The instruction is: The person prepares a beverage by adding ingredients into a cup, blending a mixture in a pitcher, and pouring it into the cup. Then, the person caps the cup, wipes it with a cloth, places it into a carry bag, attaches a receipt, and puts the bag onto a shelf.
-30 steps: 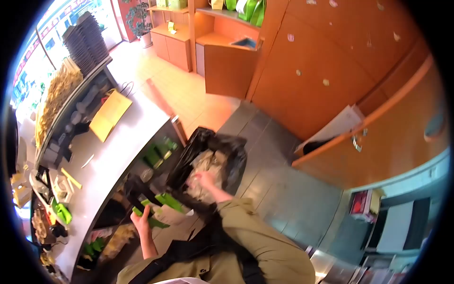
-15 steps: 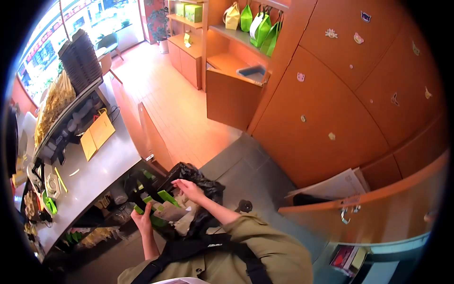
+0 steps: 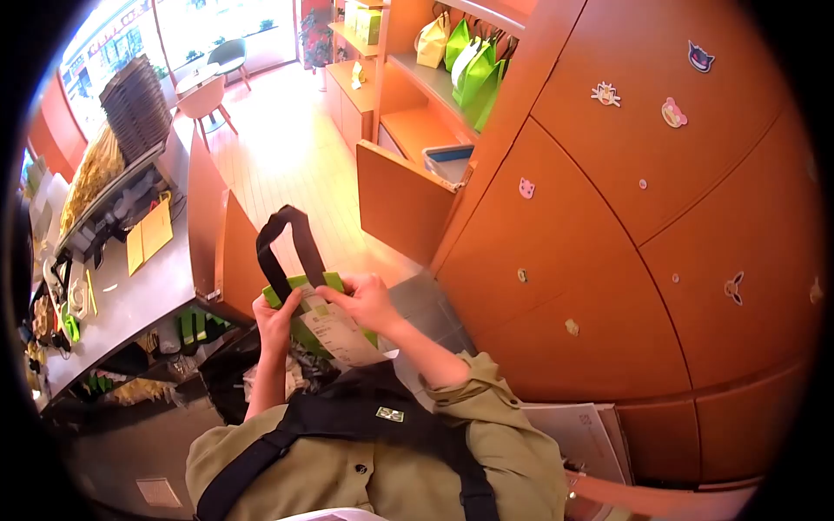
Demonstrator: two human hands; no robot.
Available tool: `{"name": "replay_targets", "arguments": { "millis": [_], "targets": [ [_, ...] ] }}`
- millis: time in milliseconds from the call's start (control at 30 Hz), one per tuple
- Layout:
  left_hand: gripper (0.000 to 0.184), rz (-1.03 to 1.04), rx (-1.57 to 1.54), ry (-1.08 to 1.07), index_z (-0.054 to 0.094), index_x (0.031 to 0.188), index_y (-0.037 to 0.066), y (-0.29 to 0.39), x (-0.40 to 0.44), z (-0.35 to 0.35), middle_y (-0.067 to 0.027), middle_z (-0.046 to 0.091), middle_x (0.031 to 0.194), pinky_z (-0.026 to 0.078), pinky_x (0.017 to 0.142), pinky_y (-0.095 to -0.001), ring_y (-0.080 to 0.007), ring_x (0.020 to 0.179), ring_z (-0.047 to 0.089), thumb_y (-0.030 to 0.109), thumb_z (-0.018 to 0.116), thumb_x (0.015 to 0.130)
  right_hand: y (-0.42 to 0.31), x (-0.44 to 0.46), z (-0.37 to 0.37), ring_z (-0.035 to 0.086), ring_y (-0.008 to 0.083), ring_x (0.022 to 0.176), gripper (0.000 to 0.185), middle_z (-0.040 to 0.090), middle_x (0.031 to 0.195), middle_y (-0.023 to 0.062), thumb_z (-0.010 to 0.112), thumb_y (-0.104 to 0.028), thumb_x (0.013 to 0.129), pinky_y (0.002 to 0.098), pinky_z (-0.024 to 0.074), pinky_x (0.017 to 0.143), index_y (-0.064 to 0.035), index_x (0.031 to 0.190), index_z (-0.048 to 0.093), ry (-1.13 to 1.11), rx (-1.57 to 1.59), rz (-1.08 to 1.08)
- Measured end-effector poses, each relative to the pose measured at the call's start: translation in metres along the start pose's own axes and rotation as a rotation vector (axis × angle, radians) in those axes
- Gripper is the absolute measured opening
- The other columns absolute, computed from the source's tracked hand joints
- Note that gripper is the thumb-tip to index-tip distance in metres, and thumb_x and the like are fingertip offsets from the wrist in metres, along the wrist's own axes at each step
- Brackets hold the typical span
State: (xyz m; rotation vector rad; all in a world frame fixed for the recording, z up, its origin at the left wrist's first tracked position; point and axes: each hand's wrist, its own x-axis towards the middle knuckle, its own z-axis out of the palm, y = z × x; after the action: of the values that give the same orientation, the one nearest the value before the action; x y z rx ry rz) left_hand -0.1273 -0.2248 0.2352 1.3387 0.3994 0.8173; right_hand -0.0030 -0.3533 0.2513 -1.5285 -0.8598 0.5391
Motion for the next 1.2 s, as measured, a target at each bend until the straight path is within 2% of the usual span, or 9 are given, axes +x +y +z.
{"name": "replay_targets", "arguments": {
  "millis": [100,233,533,567,633,833,1033,1167,1200],
  "targets": [
    [0.012,0.031,-0.054,-0.006,0.067,0.093,-0.003,-0.004,0.046,0.051,-0.0028,0.067,0.084,0.047,0.065,-0.0229,-0.008,0.073,0.059,0.001,0.065,0.083,-0.001,0.041,-0.057,0.051,0.0015,0.055,0.028,0.065,0.066,0.0067,0.071,-0.022,0.08,0.0241,0.0405,0.048,-0.001,0.097,0.065,-0.016,-0.303,-0.137],
    [0.01,0.026,-0.133,0.03,0.066,0.092,-0.004,-0.012,0.128,0.092,-0.0035,0.066,0.083,0.047,0.064,-0.0231,-0.0077,0.071,0.058,0.002,0.065,0.083,0.006,0.114,-0.111,0.054,0.0025,0.064,0.039,0.064,0.072,0.0014,0.07,-0.02,0.082,0.0236,0.0439,0.055,-0.0021,0.113,0.056,-0.2,0.037,-0.019],
    [0.015,0.05,0.233,-0.09,0.064,0.093,-0.004,-0.069,0.363,0.131,-0.0044,0.067,0.078,0.048,0.064,-0.0254,-0.0079,0.07,0.058,0.006,0.067,0.082,0.043,0.354,-0.182,0.051,0.0037,0.064,0.019,0.06,0.072,-0.0032,0.06,-0.017,0.09,0.0234,0.0429,0.056,0.0015,0.092,0.064,-0.255,0.071,0.037],
    [0.023,-0.035,0.205,-0.051,0.062,0.101,-0.003,-0.071,0.388,0.139,-0.0084,0.067,0.087,0.049,0.076,-0.0278,-0.0109,0.082,0.061,0.011,0.066,0.084,0.045,0.379,-0.191,0.051,0.003,0.065,0.018,0.061,0.073,-0.0033,0.06,-0.016,0.09,0.0228,0.0419,0.055,0.0016,0.092,0.064,-0.223,0.07,0.031],
    [0.032,0.334,0.311,0.135,0.057,0.111,-0.002,-0.106,0.443,0.151,-0.0126,0.064,0.103,0.045,0.088,-0.0324,-0.0166,0.097,0.059,0.016,0.065,0.086,0.065,0.431,-0.213,0.053,0.0031,0.065,0.015,0.061,0.076,-0.0054,0.059,-0.014,0.091,0.0214,0.0426,0.057,-0.0028,0.098,0.066,-0.076,0.018,0.057],
    [0.043,-0.266,0.594,0.079,0.053,0.115,0.001,-0.278,0.442,0.108,-0.0167,0.061,0.107,0.045,0.088,-0.0357,-0.0264,0.105,0.058,0.027,0.065,0.084,0.225,0.594,-0.282,0.054,0.0068,0.062,0.017,0.063,0.07,-0.0003,0.063,-0.017,0.089,0.0258,0.0419,0.054,-0.0007,0.084,0.065,0.346,0.334,0.015],
    [0.044,-0.898,0.927,-0.091,0.054,0.094,0.001,-0.375,0.212,0.072,-0.0192,0.063,0.092,0.049,0.075,-0.0432,-0.0361,0.088,0.061,0.04,0.067,0.078,0.371,0.716,-0.35,0.058,0.0155,0.066,0.026,0.066,0.072,0.0093,0.065,-0.024,0.085,0.0391,0.0451,0.061,0.0019,0.089,0.067,0.698,-0.206,0.221],
    [0.054,-1.589,0.918,0.275,0.062,0.103,0.003,-0.36,0.034,0.069,-0.0184,0.064,0.104,0.047,0.087,-0.0427,-0.0341,0.103,0.059,0.047,0.069,0.072,0.465,0.762,-0.412,0.063,0.0253,0.068,0.035,0.067,0.074,0.0147,0.064,-0.033,0.085,0.0413,0.046,0.064,0.0026,0.083,0.066,0.926,-0.468,0.175],
    [0.047,-1.694,0.87,0.344,0.063,0.099,0.0,-0.364,-0.013,0.066,-0.0162,0.067,0.094,0.052,0.077,-0.0393,-0.028,0.088,0.065,0.039,0.071,0.074,0.481,0.766,-0.418,0.063,0.0258,0.069,0.036,0.067,0.075,0.0143,0.064,-0.033,0.085,0.0411,0.0463,0.066,0.0026,0.084,0.067,0.958,-0.51,0.259]
  ]
}}
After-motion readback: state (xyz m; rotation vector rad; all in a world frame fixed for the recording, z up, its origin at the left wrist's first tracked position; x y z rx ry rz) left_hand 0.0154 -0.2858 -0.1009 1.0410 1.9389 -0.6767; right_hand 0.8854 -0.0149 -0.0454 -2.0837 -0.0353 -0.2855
